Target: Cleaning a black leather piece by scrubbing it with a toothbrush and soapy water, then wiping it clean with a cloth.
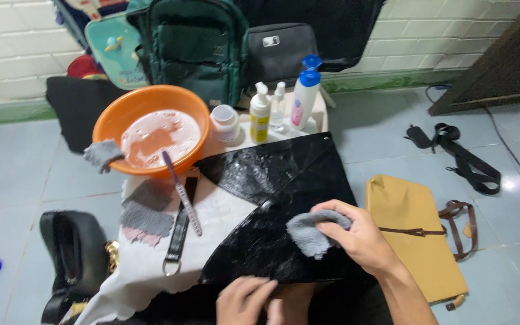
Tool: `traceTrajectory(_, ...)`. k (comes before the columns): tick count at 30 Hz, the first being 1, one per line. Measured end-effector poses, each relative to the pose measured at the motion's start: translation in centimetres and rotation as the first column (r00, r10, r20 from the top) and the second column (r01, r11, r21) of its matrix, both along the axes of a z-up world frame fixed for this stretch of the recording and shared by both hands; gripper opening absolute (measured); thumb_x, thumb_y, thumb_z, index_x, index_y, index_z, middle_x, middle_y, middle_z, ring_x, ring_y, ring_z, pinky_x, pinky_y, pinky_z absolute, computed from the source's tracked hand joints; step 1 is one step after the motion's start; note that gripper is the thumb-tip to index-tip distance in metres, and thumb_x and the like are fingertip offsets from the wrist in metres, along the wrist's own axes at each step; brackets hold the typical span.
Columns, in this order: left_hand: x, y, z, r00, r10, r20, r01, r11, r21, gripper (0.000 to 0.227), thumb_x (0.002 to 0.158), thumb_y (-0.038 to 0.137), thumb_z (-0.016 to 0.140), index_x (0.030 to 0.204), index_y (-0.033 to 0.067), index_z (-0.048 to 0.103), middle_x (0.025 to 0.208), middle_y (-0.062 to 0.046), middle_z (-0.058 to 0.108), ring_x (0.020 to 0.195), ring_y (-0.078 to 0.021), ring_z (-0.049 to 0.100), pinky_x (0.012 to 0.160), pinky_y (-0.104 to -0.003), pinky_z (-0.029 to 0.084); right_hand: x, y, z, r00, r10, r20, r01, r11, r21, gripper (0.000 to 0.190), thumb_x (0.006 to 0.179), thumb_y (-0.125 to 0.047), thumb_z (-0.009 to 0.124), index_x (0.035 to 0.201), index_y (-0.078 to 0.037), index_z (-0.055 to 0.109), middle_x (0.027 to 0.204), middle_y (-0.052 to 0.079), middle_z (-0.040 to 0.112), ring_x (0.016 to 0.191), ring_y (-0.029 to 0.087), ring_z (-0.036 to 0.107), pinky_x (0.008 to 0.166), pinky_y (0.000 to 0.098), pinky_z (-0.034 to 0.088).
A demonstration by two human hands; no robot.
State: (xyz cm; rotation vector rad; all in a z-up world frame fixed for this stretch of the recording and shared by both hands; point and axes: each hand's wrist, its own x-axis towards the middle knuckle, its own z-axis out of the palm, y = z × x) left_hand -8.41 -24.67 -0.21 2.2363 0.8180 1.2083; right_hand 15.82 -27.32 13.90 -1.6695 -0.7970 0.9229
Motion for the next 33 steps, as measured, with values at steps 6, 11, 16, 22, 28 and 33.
traceTrajectory(6,-3.3,0.0,-5.9,0.499,0.834,0.234,0.223,0.137,-0.965,0.044,0.084,0.005,0.054,0.127,-0.0025,0.050,0.119,-0.027,0.055,0.105,-0.0386,0.054,0.097,-0.048,0.046,-5.7,5.4,-1.7,0.949,0.297,0.105,-0.302,0.953,0.037,0.032,0.081,-0.001,0.069,0.113,-0.004,0.074,0.094,0.004,0.077,0.077,0.011,0.062,0.072,0.0240,0.052)
traceTrajectory(11,-3.9,1.9,1.7,0.383,0.848,0.366,0.741,-0.045,-0.670,0.046,0.101,0.031,0.045,0.128,-0.0058,0.054,0.119,-0.028,0.058,0.110,-0.0415,0.057,0.107,-0.052,0.044,-10.3,7.4,-5.3,0.605,0.082,0.792,-0.336,0.928,0.160,0.034,0.073,0.000,0.071,0.106,-0.007,0.075,0.116,0.008,0.064,0.097,0.027,0.058,0.087,0.0334,0.049)
traceTrajectory(16,-4.1,3.7,7.0,0.465,0.823,0.327,0.680,-0.096,-0.727,0.056,0.103,0.030,0.037,0.129,-0.0194,0.046,0.133,-0.045,0.054,0.125,-0.0562,0.054,0.110,-0.059,0.040,-12.9,6.6,-6.1,0.525,0.102,0.845,-0.357,0.928,0.110,0.041,0.073,0.013,0.064,0.110,-0.005,0.072,0.111,0.009,0.061,0.093,0.022,0.059,0.084,0.0301,0.055)
traceTrajectory(22,-3.9,4.7,7.6,0.549,0.720,0.423,0.673,-0.081,-0.735,0.058,0.105,0.029,0.038,0.132,-0.0205,0.051,0.117,-0.039,0.062,0.102,-0.0459,0.063,0.095,-0.052,0.052,-14.6,5.7,-5.4,0.546,0.159,0.822,-0.368,0.927,0.065,0.046,0.079,-0.022,0.078,0.117,0.002,0.069,0.125,0.019,0.060,0.108,0.032,0.057,0.091,0.0387,0.050)
traceTrajectory(28,-4.3,4.7,4.4,0.589,0.644,0.489,0.665,-0.042,-0.746,0.051,0.106,0.033,0.044,0.123,-0.0129,0.059,0.107,-0.028,0.066,0.087,-0.0309,0.065,0.077,-0.037,0.054,-16.7,5.7,-5.8,0.620,0.194,0.760,-0.393,0.915,0.088,0.031,0.076,0.009,0.059,0.105,0.002,0.068,0.110,0.014,0.062,0.094,0.026,0.058,0.083,0.0352,0.052)
traceTrajectory(33,-4.8,4.5,2.6,0.582,0.628,0.517,0.663,0.002,-0.749,0.044,0.108,0.029,0.046,0.112,-0.0118,0.061,0.092,-0.022,0.063,0.076,-0.0235,0.061,0.069,-0.034,0.053,-17.4,5.0,-5.1,0.693,0.225,0.685,-0.427,0.893,0.139,0.031,0.076,0.010,0.061,0.102,-0.001,0.072,0.107,0.009,0.065,0.092,0.021,0.059,0.080,0.0296,0.054)
